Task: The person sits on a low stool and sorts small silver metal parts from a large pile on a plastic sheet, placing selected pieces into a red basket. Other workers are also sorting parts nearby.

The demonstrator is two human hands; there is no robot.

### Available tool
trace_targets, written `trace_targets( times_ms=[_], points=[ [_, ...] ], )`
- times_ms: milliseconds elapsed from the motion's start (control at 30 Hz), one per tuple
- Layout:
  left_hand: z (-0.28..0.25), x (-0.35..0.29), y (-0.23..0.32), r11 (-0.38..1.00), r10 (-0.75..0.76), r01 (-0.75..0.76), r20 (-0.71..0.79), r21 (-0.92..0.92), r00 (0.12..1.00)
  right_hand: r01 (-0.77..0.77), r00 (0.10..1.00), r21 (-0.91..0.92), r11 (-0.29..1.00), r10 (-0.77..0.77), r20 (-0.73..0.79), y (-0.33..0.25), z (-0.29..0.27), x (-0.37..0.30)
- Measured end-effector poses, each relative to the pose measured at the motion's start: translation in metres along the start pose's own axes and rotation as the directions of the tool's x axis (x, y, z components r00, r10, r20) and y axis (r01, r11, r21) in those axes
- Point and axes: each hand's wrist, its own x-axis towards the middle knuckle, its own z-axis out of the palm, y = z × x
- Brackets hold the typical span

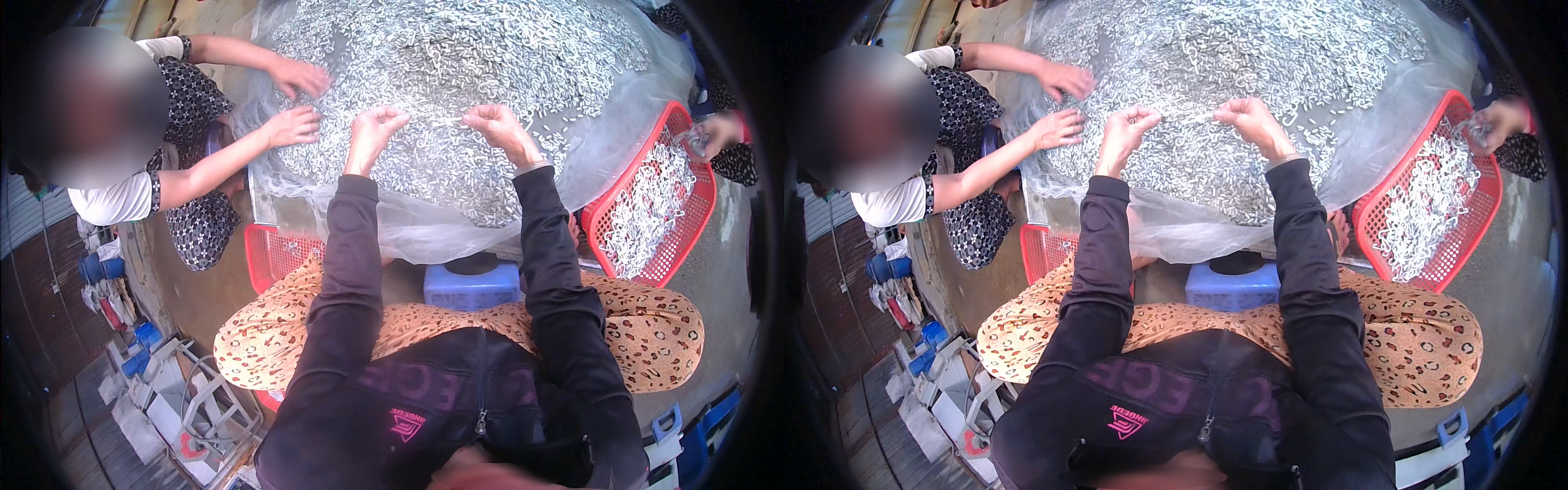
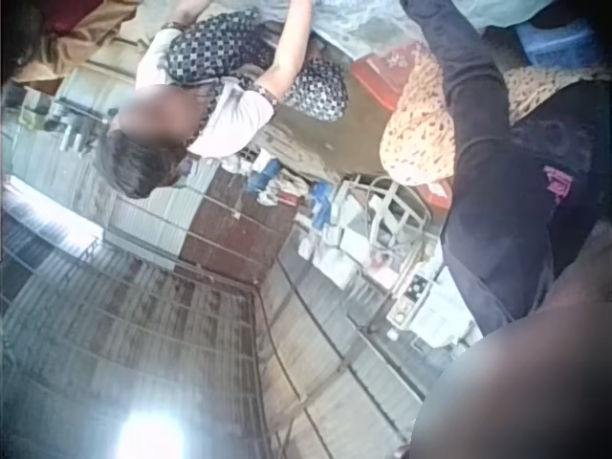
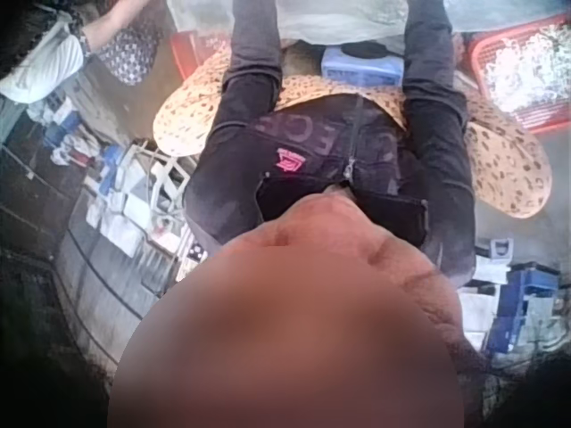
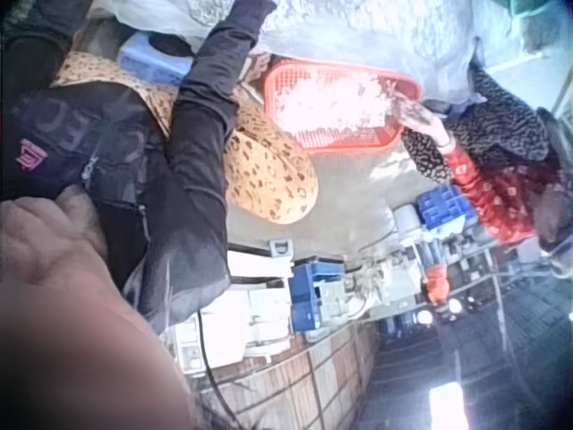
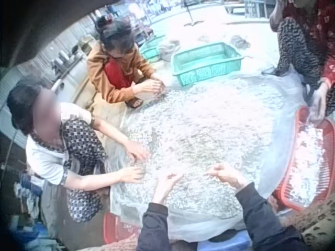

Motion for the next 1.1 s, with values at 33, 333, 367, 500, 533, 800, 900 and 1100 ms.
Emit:
trace_targets(
  times_ms=[33,333,367,500,533,800,900,1100],
  points=[
    [0.001,-0.001,0.003,0.987,-0.041,0.049,0.052,-0.155,0.998,0.049,0.999,-0.019,0.999,-0.049,-0.001,0.000,-0.001,0.000],
    [0.011,-0.017,0.033,0.590,0.032,0.189,0.256,-0.785,0.966,0.463,0.843,-0.405,0.789,-0.533,-0.074,-0.028,0.005,-0.013],
    [0.012,-0.019,0.035,0.513,0.086,0.186,0.266,-0.838,0.960,0.456,0.842,-0.411,0.789,-0.533,-0.088,-0.032,0.005,-0.016],
    [0.016,-0.024,0.042,0.474,0.151,0.269,0.378,-0.839,0.913,0.526,0.781,-0.396,0.752,-0.612,-0.123,-0.041,0.006,-0.019],
    [0.017,-0.024,0.043,0.512,0.062,0.344,0.433,-0.787,0.899,0.531,0.772,-0.402,0.746,-0.621,-0.134,-0.042,0.005,-0.020],
    [0.036,-0.030,0.061,0.617,-0.048,0.431,0.515,-0.659,0.856,0.468,0.860,-0.190,0.863,-0.494,-0.124,-0.045,0.011,-0.021],
    [0.047,-0.037,0.068,0.533,-0.078,0.402,0.429,-0.745,0.900,0.417,0.909,0.057,0.907,-0.416,-0.040,-0.049,0.013,-0.024],
    [0.051,-0.039,0.075,0.608,-0.071,0.217,0.219,-0.764,0.973,0.462,0.887,0.271,0.844,-0.436,-0.153,-0.050,0.004,-0.029]
  ],
)
